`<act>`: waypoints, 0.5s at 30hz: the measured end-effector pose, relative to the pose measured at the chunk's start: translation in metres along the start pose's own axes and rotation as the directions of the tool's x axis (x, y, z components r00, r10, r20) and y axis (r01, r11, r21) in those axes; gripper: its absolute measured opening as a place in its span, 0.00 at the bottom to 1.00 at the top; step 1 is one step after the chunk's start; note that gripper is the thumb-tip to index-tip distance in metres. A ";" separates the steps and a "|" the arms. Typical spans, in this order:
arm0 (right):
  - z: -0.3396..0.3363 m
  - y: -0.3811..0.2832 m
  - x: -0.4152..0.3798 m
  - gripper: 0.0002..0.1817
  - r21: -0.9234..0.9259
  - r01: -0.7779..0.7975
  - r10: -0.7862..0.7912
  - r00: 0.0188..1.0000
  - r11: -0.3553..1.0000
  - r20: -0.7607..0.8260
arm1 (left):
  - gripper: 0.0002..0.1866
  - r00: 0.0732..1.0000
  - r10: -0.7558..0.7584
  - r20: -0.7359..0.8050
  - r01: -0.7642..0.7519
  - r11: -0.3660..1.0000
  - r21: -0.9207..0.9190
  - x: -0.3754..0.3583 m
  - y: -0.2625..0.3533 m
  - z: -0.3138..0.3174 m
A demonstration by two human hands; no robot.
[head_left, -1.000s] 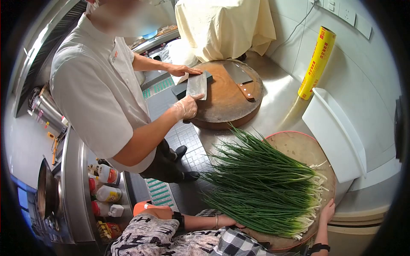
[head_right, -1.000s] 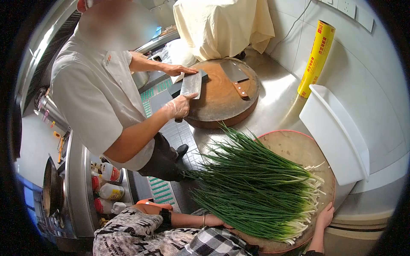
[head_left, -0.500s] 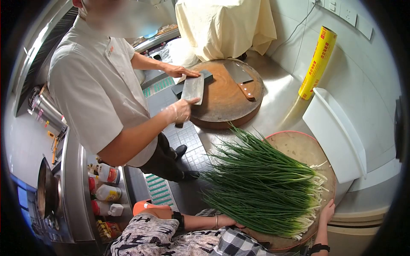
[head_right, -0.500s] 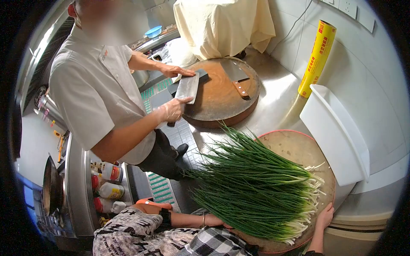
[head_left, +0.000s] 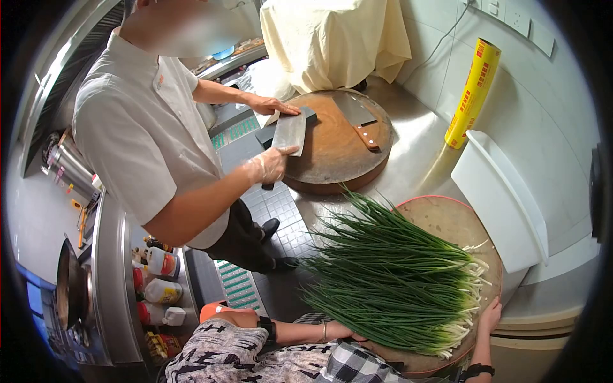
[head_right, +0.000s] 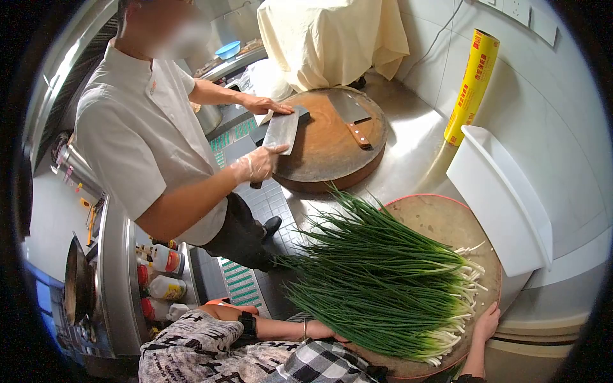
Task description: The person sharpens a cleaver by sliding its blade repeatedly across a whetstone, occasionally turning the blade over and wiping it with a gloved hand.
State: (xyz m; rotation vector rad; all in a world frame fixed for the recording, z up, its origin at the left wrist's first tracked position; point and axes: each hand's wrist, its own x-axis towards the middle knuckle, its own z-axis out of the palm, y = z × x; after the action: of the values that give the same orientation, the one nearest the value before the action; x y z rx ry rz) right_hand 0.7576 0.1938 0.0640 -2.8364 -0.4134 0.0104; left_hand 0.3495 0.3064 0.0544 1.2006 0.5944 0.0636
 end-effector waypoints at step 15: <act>0.000 -0.002 -0.001 0.27 -0.023 0.007 -0.007 1.000 1.000 -0.011 | 0.15 0.999 0.036 0.023 -0.037 0.999 0.037 0.003 -0.013 -0.002</act>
State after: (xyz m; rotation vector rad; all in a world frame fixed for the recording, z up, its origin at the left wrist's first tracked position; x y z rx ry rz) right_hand 0.7562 0.1950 0.0650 -2.8565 -0.4241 -0.0114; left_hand 0.3477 0.3040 0.0417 1.2470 0.5560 0.0704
